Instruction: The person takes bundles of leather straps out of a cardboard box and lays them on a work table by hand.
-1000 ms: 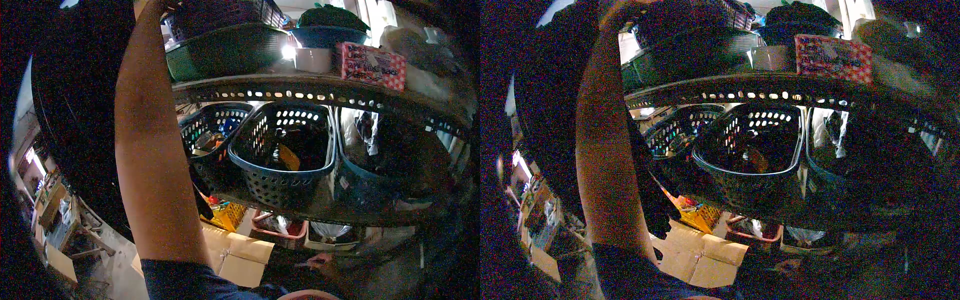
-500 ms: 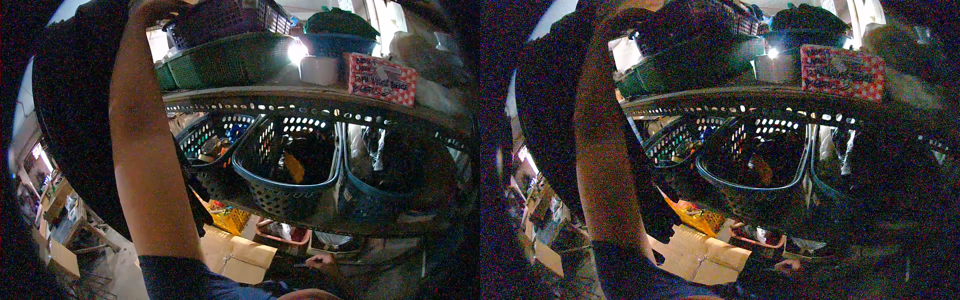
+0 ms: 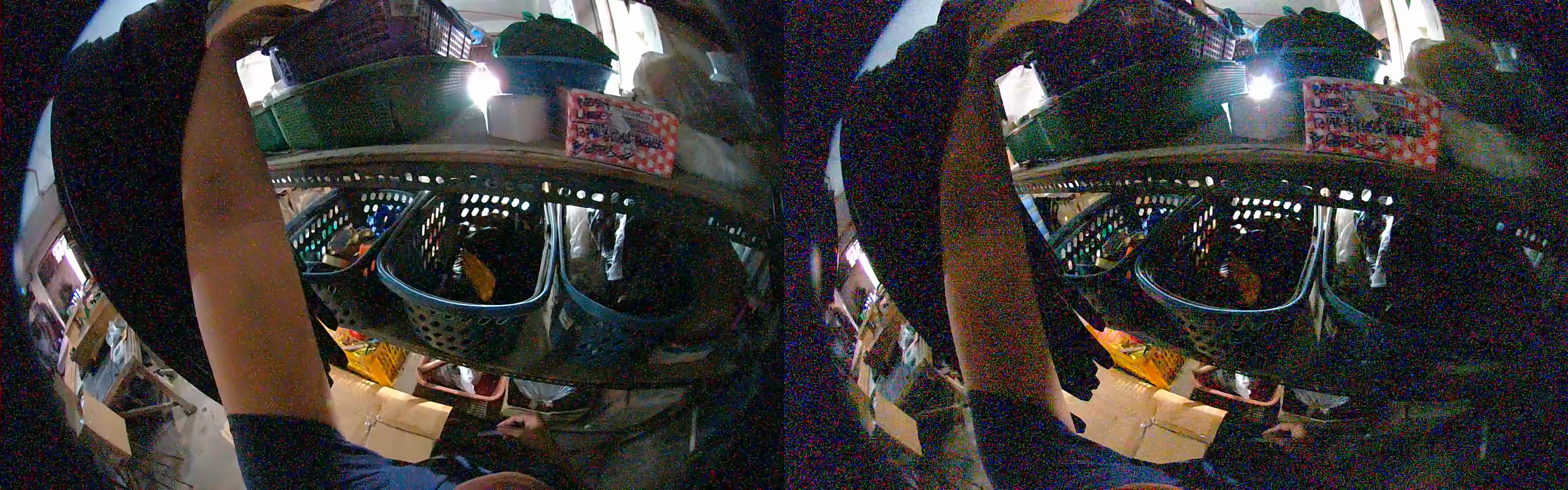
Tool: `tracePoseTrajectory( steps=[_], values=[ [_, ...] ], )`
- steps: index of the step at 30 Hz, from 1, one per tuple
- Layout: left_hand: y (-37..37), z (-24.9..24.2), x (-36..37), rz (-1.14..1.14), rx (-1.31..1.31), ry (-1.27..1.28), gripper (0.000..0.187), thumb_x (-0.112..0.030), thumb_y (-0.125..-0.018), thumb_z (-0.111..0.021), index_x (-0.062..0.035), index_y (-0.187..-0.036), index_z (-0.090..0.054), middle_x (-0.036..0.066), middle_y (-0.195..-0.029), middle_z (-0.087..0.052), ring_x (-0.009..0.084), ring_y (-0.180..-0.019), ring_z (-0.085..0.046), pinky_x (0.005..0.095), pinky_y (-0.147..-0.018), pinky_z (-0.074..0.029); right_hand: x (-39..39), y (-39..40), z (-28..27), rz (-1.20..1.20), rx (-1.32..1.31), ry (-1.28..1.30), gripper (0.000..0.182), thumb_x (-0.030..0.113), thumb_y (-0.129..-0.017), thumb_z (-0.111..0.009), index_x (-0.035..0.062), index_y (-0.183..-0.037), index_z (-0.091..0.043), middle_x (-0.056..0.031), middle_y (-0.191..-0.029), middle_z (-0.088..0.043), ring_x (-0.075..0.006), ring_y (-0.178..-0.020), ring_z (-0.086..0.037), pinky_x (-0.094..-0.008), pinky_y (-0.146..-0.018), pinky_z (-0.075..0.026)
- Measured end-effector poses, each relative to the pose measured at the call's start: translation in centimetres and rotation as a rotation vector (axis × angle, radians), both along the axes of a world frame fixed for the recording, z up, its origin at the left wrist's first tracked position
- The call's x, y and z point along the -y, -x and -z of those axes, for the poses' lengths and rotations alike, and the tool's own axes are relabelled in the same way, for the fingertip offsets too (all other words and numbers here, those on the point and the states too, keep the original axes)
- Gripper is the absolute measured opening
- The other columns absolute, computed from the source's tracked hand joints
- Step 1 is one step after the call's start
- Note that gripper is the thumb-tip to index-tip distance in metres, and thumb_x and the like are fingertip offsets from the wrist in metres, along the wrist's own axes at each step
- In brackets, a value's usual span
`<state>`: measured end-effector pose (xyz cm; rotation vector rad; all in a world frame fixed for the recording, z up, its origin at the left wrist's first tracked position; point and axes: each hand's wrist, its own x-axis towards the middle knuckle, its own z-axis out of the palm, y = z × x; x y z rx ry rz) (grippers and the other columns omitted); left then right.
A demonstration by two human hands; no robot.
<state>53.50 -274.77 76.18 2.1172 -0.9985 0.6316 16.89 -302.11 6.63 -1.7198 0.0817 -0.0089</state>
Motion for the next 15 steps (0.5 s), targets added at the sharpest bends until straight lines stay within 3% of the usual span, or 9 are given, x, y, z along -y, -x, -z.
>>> tracePoseTrajectory(
  steps=[4, 10, 13, 15],
  values=[
    [-0.1, 0.3, 0.3, -0.003, 0.008, 0.017, 0.036, -0.028, -0.081, -0.061, -0.002, -0.106, -0.057, 0.01, -0.103, -0.058, 0.022, -0.093, -0.055, 0.0353, -0.081, -0.044, 0.3, -0.4, 1.2, 0.017, -0.111, 0.06, 0.026, 0.024, -0.081, -0.062, 0.0013, -0.093, -0.065, -0.0037, -0.078, -0.064, -0.0087, -0.069, -0.058, -0.0225, -0.061, -0.046],
    [-0.2, 0.7, 0.5, 0.0, 0.002, 0.041, 0.035, -0.027, -0.081, -0.061, -0.0022, -0.106, -0.057, 0.01, -0.102, -0.058, 0.0213, -0.092, -0.056, 0.0345, -0.08, -0.045, -1.0, -1.2, -1.6, 0.02, -0.127, 0.145, 0.025, 0.023, -0.081, -0.062, 0.002, -0.092, -0.065, -0.0039, -0.079, -0.064, -0.0091, -0.069, -0.058, -0.0222, -0.063, -0.046],
    [-0.6, 0.8, 0.3, 0.007, 0.001, 0.052, 0.035, -0.026, -0.081, -0.06, -0.0023, -0.106, -0.057, 0.01, -0.102, -0.058, 0.021, -0.091, -0.056, 0.0341, -0.08, -0.045, 0.7, -1.4, 2.1, -0.101, -0.02, -0.03, 0.021, 0.02, -0.081, -0.062, 0.0038, -0.093, -0.065, -0.0034, -0.079, -0.064, -0.0092, -0.069, -0.058, -0.023, -0.064, -0.047],
    [-0.6, 0.6, 0.0, 0.017, 0.0, 0.059, 0.034, -0.026, -0.081, -0.06, -0.0023, -0.106, -0.057, 0.01, -0.101, -0.059, 0.0208, -0.091, -0.056, 0.0339, -0.08, -0.045, 0.4, -1.4, 3.8, -0.037, -0.004, -0.018, 0.019, 0.018, -0.08, -0.062, 0.0043, -0.093, -0.065, -0.0035, -0.08, -0.064, -0.0097, -0.07, -0.059, -0.0234, -0.064, -0.047]
  ],
)
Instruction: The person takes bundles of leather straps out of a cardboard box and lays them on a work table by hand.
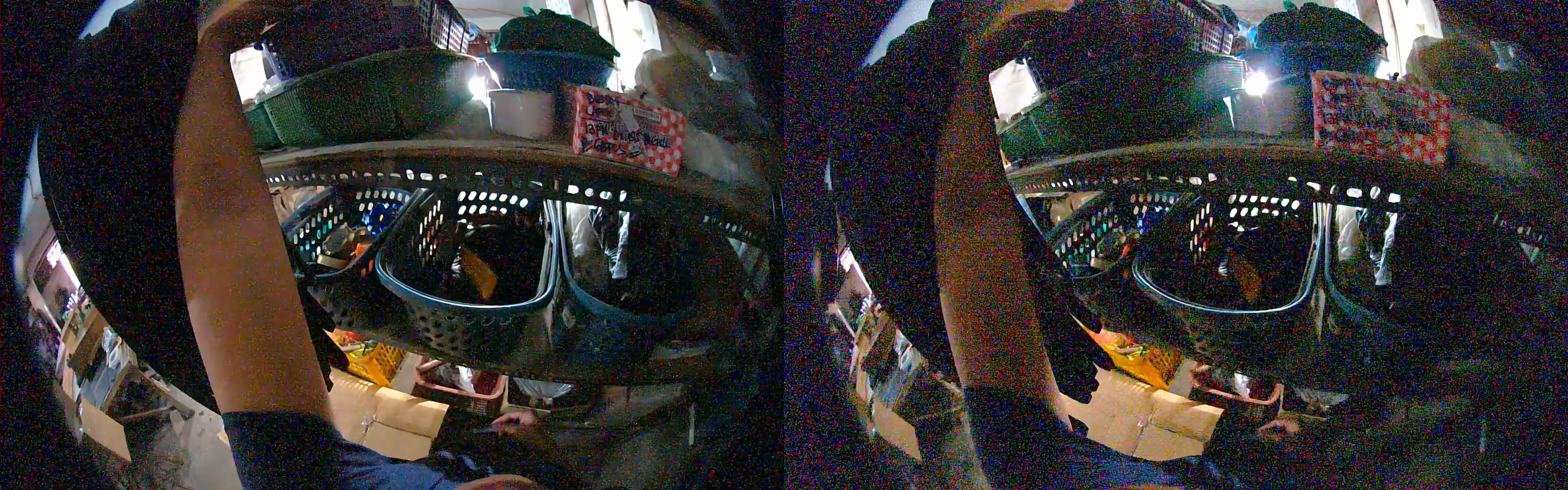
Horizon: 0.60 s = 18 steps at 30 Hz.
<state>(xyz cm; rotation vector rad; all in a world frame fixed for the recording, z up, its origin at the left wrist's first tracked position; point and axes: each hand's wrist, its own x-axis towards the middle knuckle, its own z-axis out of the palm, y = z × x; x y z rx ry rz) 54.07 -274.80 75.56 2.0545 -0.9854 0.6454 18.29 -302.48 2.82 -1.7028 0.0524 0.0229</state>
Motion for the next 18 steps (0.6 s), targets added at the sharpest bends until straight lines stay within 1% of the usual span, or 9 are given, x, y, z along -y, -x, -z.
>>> tracePoseTrajectory(
  steps=[2, 4, 8, 9, 10, 11, 13, 16, 18],
  values=[
    [0.0, -0.1, -0.2, -0.001, 0.006, 0.0, 0.034, -0.026, -0.082, -0.06, -0.0024, -0.106, -0.057, 0.01, -0.101, -0.059, 0.0205, -0.09, -0.056, 0.0336, -0.08, -0.045, -0.6, -0.2, -0.9, 0.057, 0.015, 0.006, 0.018, 0.016, -0.08, -0.062, 0.0048, -0.094, -0.065, -0.0037, -0.08, -0.064, -0.0102, -0.07, -0.059, -0.0238, -0.065, -0.047],
    [0.2, -0.3, -0.6, -0.002, 0.014, 0.0, 0.034, -0.025, -0.082, -0.06, -0.0024, -0.106, -0.057, 0.01, -0.101, -0.059, 0.0203, -0.09, -0.056, 0.0334, -0.079, -0.046, -1.9, -0.2, -4.3, 0.103, -0.063, 0.236, 0.017, 0.016, -0.08, -0.063, 0.0052, -0.093, -0.065, -0.0044, -0.081, -0.064, -0.0112, -0.073, -0.059, -0.024, -0.065, -0.047],
    [-0.4, -0.3, -0.4, -0.013, 0.024, 0.007, 0.033, -0.025, -0.082, -0.059, -0.0025, -0.106, -0.056, 0.009, -0.1, -0.059, 0.0199, -0.089, -0.056, 0.0328, -0.079, -0.046, -0.1, -1.4, -1.8, 0.027, -0.06, 0.156, 0.017, 0.018, -0.081, -0.063, 0.005, -0.091, -0.065, -0.0053, -0.083, -0.064, -0.0118, -0.075, -0.059, -0.024, -0.066, -0.048],
    [-0.5, -0.2, -0.2, -0.009, 0.025, 0.016, 0.033, -0.025, -0.082, -0.059, -0.0025, -0.106, -0.056, 0.009, -0.1, -0.059, 0.0197, -0.089, -0.057, 0.0327, -0.079, -0.046, 0.2, -1.5, -1.4, 0.003, 0.068, 0.094, 0.017, 0.019, -0.08, -0.063, 0.0051, -0.09, -0.066, -0.0054, -0.083, -0.064, -0.0119, -0.076, -0.059, -0.0241, -0.066, -0.048],
    [-0.5, -0.1, -0.3, -0.011, 0.032, 0.022, 0.033, -0.024, -0.082, -0.059, -0.0026, -0.106, -0.056, 0.009, -0.1, -0.059, 0.0196, -0.089, -0.057, 0.0326, -0.079, -0.046, -0.1, -1.6, -2.4, -0.021, 0.197, 0.033, 0.017, 0.02, -0.08, -0.064, 0.0052, -0.089, -0.066, -0.0055, -0.083, -0.064, -0.012, -0.077, -0.059, -0.0241, -0.066, -0.048],
    [-0.4, -0.3, -0.3, -0.018, 0.039, 0.027, 0.033, -0.024, -0.082, -0.059, -0.0026, -0.106, -0.056, 0.009, -0.099, -0.059, 0.0195, -0.089, -0.057, 0.0324, -0.079, -0.046, -0.4, -1.5, -3.6, -0.024, 0.198, 0.037, 0.017, 0.02, -0.08, -0.064, 0.0052, -0.089, -0.066, -0.0055, -0.083, -0.064, -0.012, -0.077, -0.059, -0.0241, -0.066, -0.048],
    [-0.4, -0.3, -0.1, -0.015, 0.045, 0.031, 0.032, -0.024, -0.082, -0.059, -0.0026, -0.106, -0.056, 0.009, -0.099, -0.059, 0.0193, -0.088, -0.057, 0.0322, -0.079, -0.047, -1.1, -1.2, -5.3, 0.047, -0.085, 0.263, 0.017, 0.019, -0.079, -0.064, 0.0046, -0.089, -0.066, -0.0061, -0.084, -0.065, -0.0131, -0.079, -0.059, -0.0244, -0.068, -0.048],
    [-0.3, -0.6, -0.1, -0.034, 0.071, 0.036, 0.032, -0.024, -0.083, -0.058, -0.0027, -0.106, -0.056, 0.009, -0.099, -0.059, 0.0189, -0.088, -0.057, 0.0318, -0.078, -0.047, -1.5, -1.4, -5.2, 0.063, -0.001, 0.283, 0.017, 0.018, -0.079, -0.065, 0.0046, -0.089, -0.066, -0.0062, -0.086, -0.065, -0.0133, -0.079, -0.059, -0.0247, -0.07, -0.047],
    [-0.1, -0.5, 0.0, -0.042, 0.086, 0.041, 0.031, -0.023, -0.083, -0.058, -0.0028, -0.106, -0.056, 0.009, -0.098, -0.059, 0.0187, -0.087, -0.057, 0.0315, -0.078, -0.047, -1.6, -1.3, -5.5, 0.073, -0.004, 0.282, 0.016, 0.017, -0.079, -0.065, 0.0046, -0.089, -0.066, -0.0061, -0.087, -0.065, -0.013, -0.079, -0.059, -0.0247, -0.07, -0.047]
  ],
)
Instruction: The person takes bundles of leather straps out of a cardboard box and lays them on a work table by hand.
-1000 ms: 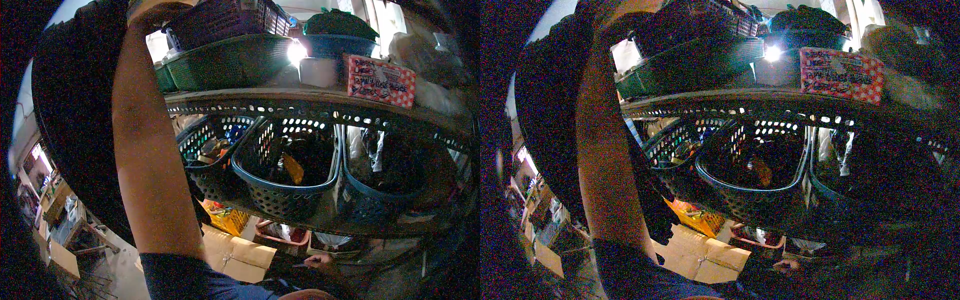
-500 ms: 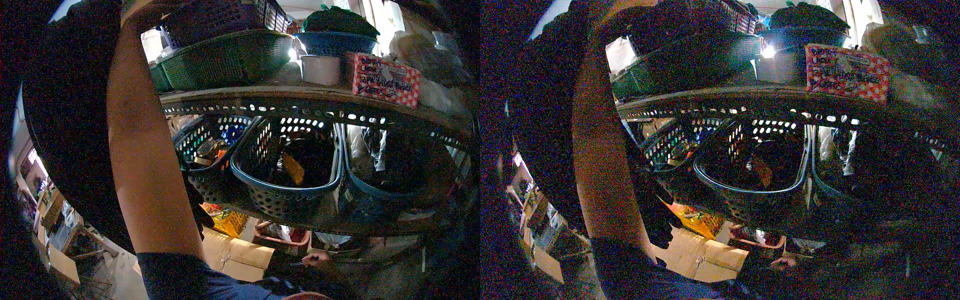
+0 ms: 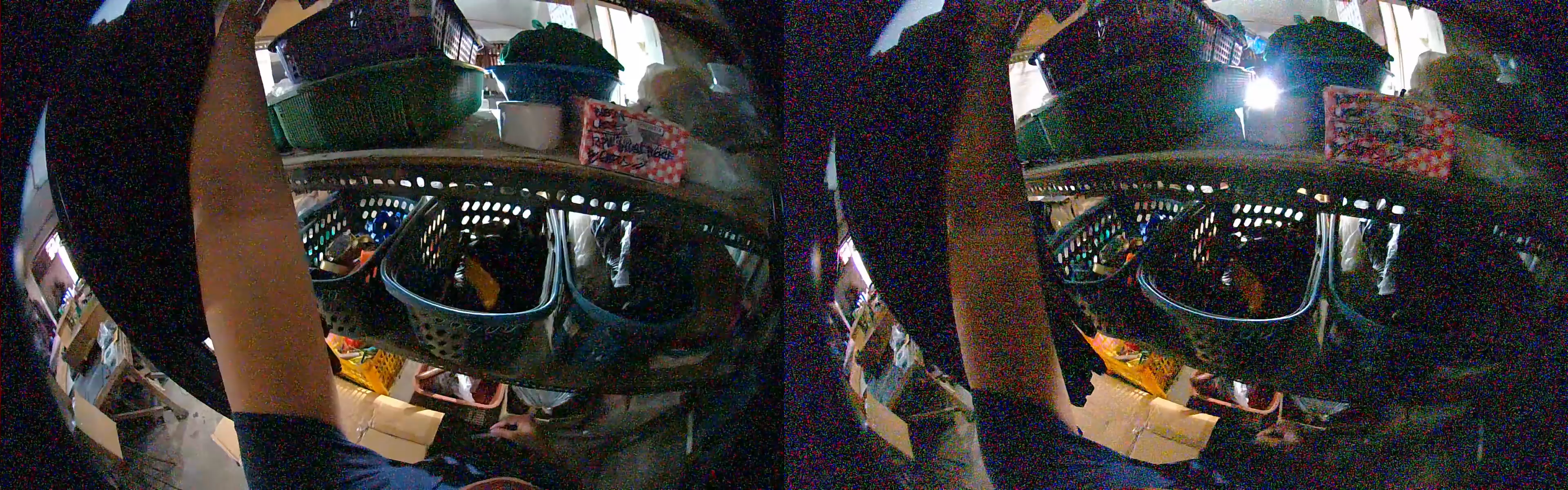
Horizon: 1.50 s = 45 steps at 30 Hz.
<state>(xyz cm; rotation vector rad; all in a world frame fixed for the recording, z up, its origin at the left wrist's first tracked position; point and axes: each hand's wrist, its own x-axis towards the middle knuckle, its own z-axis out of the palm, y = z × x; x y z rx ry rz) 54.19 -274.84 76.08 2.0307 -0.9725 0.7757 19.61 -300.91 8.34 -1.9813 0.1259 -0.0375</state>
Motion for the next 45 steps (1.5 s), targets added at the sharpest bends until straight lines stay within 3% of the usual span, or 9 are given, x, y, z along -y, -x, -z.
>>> tracePoseTrajectory(
  steps=[10, 15, 18, 23, 30, 34, 36, 39, 45],
  values=[
    [-0.2, 0.6, 1.6, -0.074, 0.117, 0.083, 0.03, -0.022, -0.083, -0.057, -0.003, -0.107, -0.056, 0.009, -0.096, -0.06, 0.0176, -0.085, -0.058, 0.0302, -0.077, -0.048, 0.2, 0.9, 1.0, 0.143, 0.101, -0.283, 0.012, 0.01, -0.08, -0.062, -0.0012, -0.075, -0.059, -0.0081, -0.076, -0.062, -0.0132, -0.071, -0.059, -0.0255, -0.06, -0.049],
    [0.3, 3.0, 1.7, -0.089, 0.34, 0.277, 0.029, -0.021, -0.084, -0.056, -0.0032, -0.107, -0.055, 0.008, -0.096, -0.06, 0.017, -0.084, -0.058, 0.0296, -0.077, -0.048, 0.4, 2.7, 1.3, 0.192, 0.062, -0.547, 0.015, 0.008, -0.079, -0.062, -0.0038, -0.088, -0.06, -0.0086, -0.077, -0.061, -0.0131, -0.064, -0.058, -0.0252, -0.056, -0.049],
    [2.7, 8.7, 1.9, 0.053, 0.421, 0.447, 0.029, -0.021, -0.084, -0.056, -0.0032, -0.107, -0.055, 0.008, -0.095, -0.06, 0.0167, -0.084, -0.058, 0.0292, -0.076, -0.049, 1.0, 4.5, -0.1, 0.034, 0.267, -0.323, 0.017, 0.01, -0.081, -0.059, -0.0013, -0.094, -0.061, -0.0075, -0.077, -0.062, -0.0111, -0.058, -0.056, -0.0243, -0.05, -0.046],
    [10.3, 27.8, 3.8, 0.641, -0.211, 0.772, 0.028, -0.02, -0.084, -0.055, -0.0034, -0.107, -0.055, 0.008, -0.094, -0.06, 0.0161, -0.083, -0.059, 0.0285, -0.076, -0.049, 0.7, 8.5, -5.4, 0.093, 0.155, -0.093, 0.02, 0.009, -0.081, -0.058, -0.0014, -0.098, -0.061, -0.0068, -0.071, -0.061, -0.0118, -0.057, -0.056, -0.025, -0.05, -0.045],
    [28.0, 59.3, 7.1, 1.026, -1.555, 1.426, 0.027, -0.019, -0.085, -0.055, -0.0036, -0.107, -0.055, 0.008, -0.093, -0.061, 0.0153, -0.081, -0.059, 0.0276, -0.075, -0.05, 1.2, 14.7, -6.5, 0.365, 0.057, -0.567, 0.02, 0.006, -0.08, -0.059, -0.0032, -0.098, -0.06, -0.0074, -0.073, -0.061, -0.013, -0.06, -0.056, -0.0246, -0.056, -0.046],
    [34.6, 64.3, 4.8, 1.048, -1.818, 1.705, 0.026, -0.016, -0.087, -0.051, -0.0033, -0.11, -0.052, 0.007, -0.094, -0.06, 0.0146, -0.083, -0.059, 0.0273, -0.077, -0.05, 0.1, 14.5, -7.0, 0.328, -0.017, -0.421, 0.021, 0.007, -0.081, -0.057, -0.0043, -0.1, -0.059, -0.0071, -0.078, -0.06, -0.012, -0.065, -0.056, -0.0238, -0.06, -0.045],
    [38.8, 62.2, 3.9, 0.413, -1.57, 1.432, 0.026, -0.02, -0.088, -0.051, -0.0027, -0.107, -0.052, 0.006, -0.091, -0.06, 0.0162, -0.084, -0.059, 0.0283, -0.079, -0.049, -1.1, 14.4, -6.5, 0.22, -0.008, -0.481, 0.022, 0.007, -0.082, -0.057, -0.0046, -0.101, -0.058, -0.008, -0.079, -0.06, -0.0122, -0.066, -0.055, -0.0237, -0.062, -0.044],
    [41.4, 64.2, 1.6, 0.66, -1.691, 1.829, 0.029, -0.025, -0.089, -0.048, -0.0026, -0.107, -0.052, 0.006, -0.092, -0.06, 0.0169, -0.085, -0.059, 0.0305, -0.082, -0.048, -3.8, 14.7, -6.1, 0.08, -0.035, -0.428, 0.022, 0.007, -0.082, -0.058, -0.004, -0.1, -0.059, -0.0086, -0.078, -0.06, -0.0125, -0.066, -0.055, -0.0242, -0.065, -0.044],
    [44.9, 65.2, -2.9, 0.55, -1.758, 1.575, 0.028, -0.02, -0.083, -0.058, -0.0036, -0.104, -0.051, 0.009, -0.095, -0.06, 0.0207, -0.087, -0.059, 0.0411, -0.085, -0.047, -9.6, 15.7, -6.5, -0.126, -0.03, -0.516, 0.021, 0.008, -0.082, -0.058, -0.003, -0.099, -0.06, -0.0086, -0.078, -0.061, -0.0124, -0.065, -0.056, -0.0241, -0.066, -0.044]
  ],
)
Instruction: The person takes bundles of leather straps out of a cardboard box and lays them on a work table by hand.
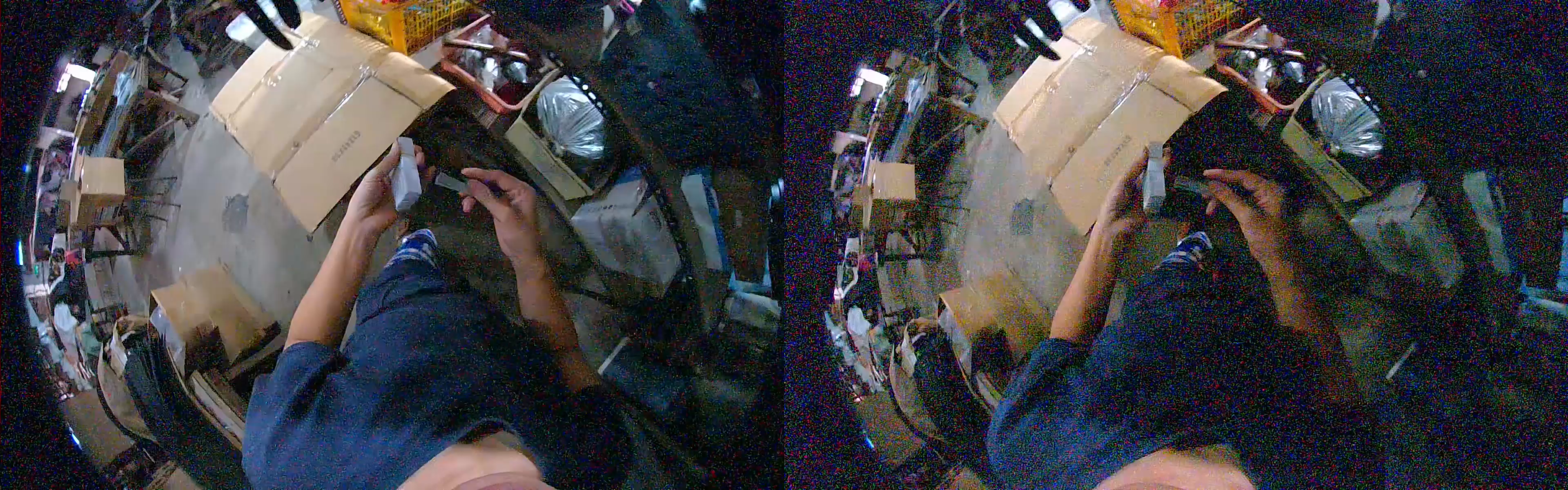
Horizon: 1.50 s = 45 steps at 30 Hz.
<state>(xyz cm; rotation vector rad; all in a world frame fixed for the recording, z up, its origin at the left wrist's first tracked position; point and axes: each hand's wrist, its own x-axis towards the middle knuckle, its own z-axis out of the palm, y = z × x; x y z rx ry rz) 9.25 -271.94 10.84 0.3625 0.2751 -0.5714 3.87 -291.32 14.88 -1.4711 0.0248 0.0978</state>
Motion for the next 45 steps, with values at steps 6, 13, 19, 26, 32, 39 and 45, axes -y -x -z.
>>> tracePoseTrajectory(
  steps=[6, 13, 19, 26, 32, 39, 45],
  values=[
    [2.4, 0.4, -3.4, -0.085, -0.088, -0.039, 0.033, -0.025, -0.084, -0.057, -0.0037, -0.108, -0.047, 0.014, -0.104, -0.058, 0.0259, -0.099, -0.055, 0.0402, -0.09, -0.044, -4.1, 1.3, 1.1, -0.013, -0.022, -0.048, 0.021, 0.007, -0.081, -0.06, -0.0031, -0.099, -0.06, -0.0083, -0.078, -0.061, -0.0112, -0.064, -0.056, -0.0237, -0.065, -0.044],
    [5.2, 0.0, -12.4, -0.217, 0.082, -0.108, 0.045, -0.039, -0.089, -0.045, -0.0053, -0.117, -0.04, 0.016, -0.108, -0.054, 0.0291, -0.103, -0.052, 0.0412, -0.092, -0.041, -14.3, 2.4, 0.4, -0.022, 0.049, 0.073, 0.018, 0.003, -0.08, -0.059, -0.0027, -0.097, -0.061, -0.0065, -0.076, -0.061, -0.0101, -0.062, -0.055, -0.0221, -0.063, -0.044],
    [6.2, 0.5, -21.9, -0.408, 0.19, -0.207, 0.04, -0.03, -0.089, -0.045, -0.0049, -0.12, -0.041, 0.015, -0.112, -0.052, 0.029, -0.105, -0.05, 0.0429, -0.09, -0.041, -25.4, 1.9, 0.1, -0.145, 0.016, 0.151, 0.013, 0.003, -0.08, -0.058, -0.0029, -0.091, -0.063, -0.0038, -0.075, -0.061, -0.0065, -0.061, -0.055, -0.0188, -0.059, -0.043],
    [7.0, 2.1, -28.1, -0.512, 0.253, -0.295, 0.038, -0.026, -0.09, -0.042, -0.0044, -0.121, -0.04, 0.015, -0.112, -0.051, 0.0284, -0.104, -0.051, 0.0425, -0.091, -0.04, -31.5, 1.1, 2.4, -0.209, -0.066, 0.134, 0.012, 0.005, -0.079, -0.059, -0.0003, -0.088, -0.065, -0.0047, -0.075, -0.064, -0.0075, -0.06, -0.057, -0.0209, -0.057, -0.046],
    [7.0, 2.8, -30.1, -0.563, 0.229, -0.335, 0.039, -0.029, -0.09, -0.041, -0.0028, -0.119, -0.042, 0.015, -0.113, -0.052, 0.028, -0.104, -0.05, 0.0399, -0.093, -0.038, -34.1, -0.1, 4.4, -0.293, -0.052, 0.132, 0.013, 0.005, -0.079, -0.06, 0.0, -0.089, -0.066, -0.0039, -0.073, -0.064, -0.0083, -0.059, -0.058, -0.0214, -0.056, -0.046],
    [3.1, 13.7, -30.8, -0.571, -0.05, -0.49, 0.032, -0.027, -0.088, -0.045, -0.0019, -0.107, -0.05, 0.013, -0.101, -0.059, 0.0235, -0.092, -0.056, 0.0367, -0.083, -0.043, -31.5, -1.7, 6.7, -0.245, -0.151, 0.16, 0.015, 0.006, -0.078, -0.06, 0.0003, -0.091, -0.065, -0.0046, -0.074, -0.064, -0.0077, -0.058, -0.057, -0.022, -0.056, -0.046],
    [-1.2, 14.6, -25.5, -0.366, -0.128, -0.918, 0.024, -0.02, -0.079, -0.058, 0.0023, -0.087, -0.058, 0.007, -0.081, -0.058, 0.0159, -0.072, -0.054, 0.0285, -0.066, -0.045, -26.4, -3.4, 10.4, -0.068, -0.195, 0.21, 0.016, 0.005, -0.079, -0.06, -0.0027, -0.093, -0.063, -0.0045, -0.074, -0.062, -0.0078, -0.06, -0.056, -0.0202, -0.059, -0.044]
  ],
)
